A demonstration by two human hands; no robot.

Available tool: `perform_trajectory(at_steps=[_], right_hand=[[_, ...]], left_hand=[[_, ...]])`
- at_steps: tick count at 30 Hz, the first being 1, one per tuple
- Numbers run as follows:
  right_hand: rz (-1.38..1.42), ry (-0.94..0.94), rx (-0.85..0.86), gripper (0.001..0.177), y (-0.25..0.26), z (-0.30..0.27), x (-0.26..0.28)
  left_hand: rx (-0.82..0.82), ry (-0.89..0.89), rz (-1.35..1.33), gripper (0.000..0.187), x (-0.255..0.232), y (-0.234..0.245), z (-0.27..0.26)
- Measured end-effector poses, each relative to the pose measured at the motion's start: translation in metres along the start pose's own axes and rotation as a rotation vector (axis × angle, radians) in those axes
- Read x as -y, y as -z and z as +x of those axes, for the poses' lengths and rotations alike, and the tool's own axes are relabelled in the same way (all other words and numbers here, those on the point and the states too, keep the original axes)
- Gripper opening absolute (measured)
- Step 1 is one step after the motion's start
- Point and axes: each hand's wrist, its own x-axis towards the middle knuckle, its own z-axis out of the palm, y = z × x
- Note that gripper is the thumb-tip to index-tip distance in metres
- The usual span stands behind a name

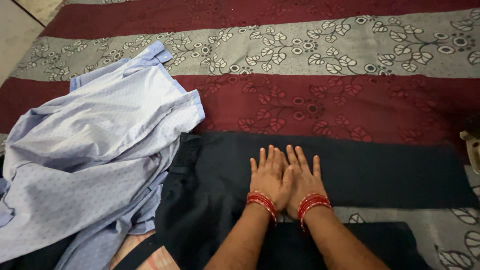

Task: The person irons a pair of dark trousers laid out on a bed. They use an electric iron to smooth the fabric, moving it back and forth along the legs and waist area. The person adjusts the trousers with their hands between ironing passes to ensure even coverage.

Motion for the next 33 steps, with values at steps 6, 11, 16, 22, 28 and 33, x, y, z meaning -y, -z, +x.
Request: perform_trajectory(at_steps=[6,11,16,22,28,33], right_hand=[[0.143,-0.026,-0.029,0.085,-0.009,0.006,-0.001],[0.171,-0.008,-0.155,0.072,-0.028,0.018,-0.009],[0.116,0.045,-0.110,0.066,-0.018,0.020,-0.024],[0.129,0.019,-0.089,0.079,-0.011,0.018,-0.041],[0.092,-0.083,-0.039,0.090,-0.009,0.014,-0.056],[0.155,-0.094,-0.097,0.084,-0.022,0.017,-0.067]], left_hand=[[0.007,-0.054,-0.042,0.066,0.013,0.001,0.002],[-0.098,-0.021,-0.029,0.061,0.022,-0.016,0.009],[-0.099,-0.012,0.009,0.057,0.023,-0.018,0.013],[-0.029,0.016,0.087,0.063,0.009,-0.005,0.007],[0.011,0.042,0.131,0.070,-0.004,0.007,0.002],[0.032,0.041,0.154,0.073,-0.008,0.014,0.000]])
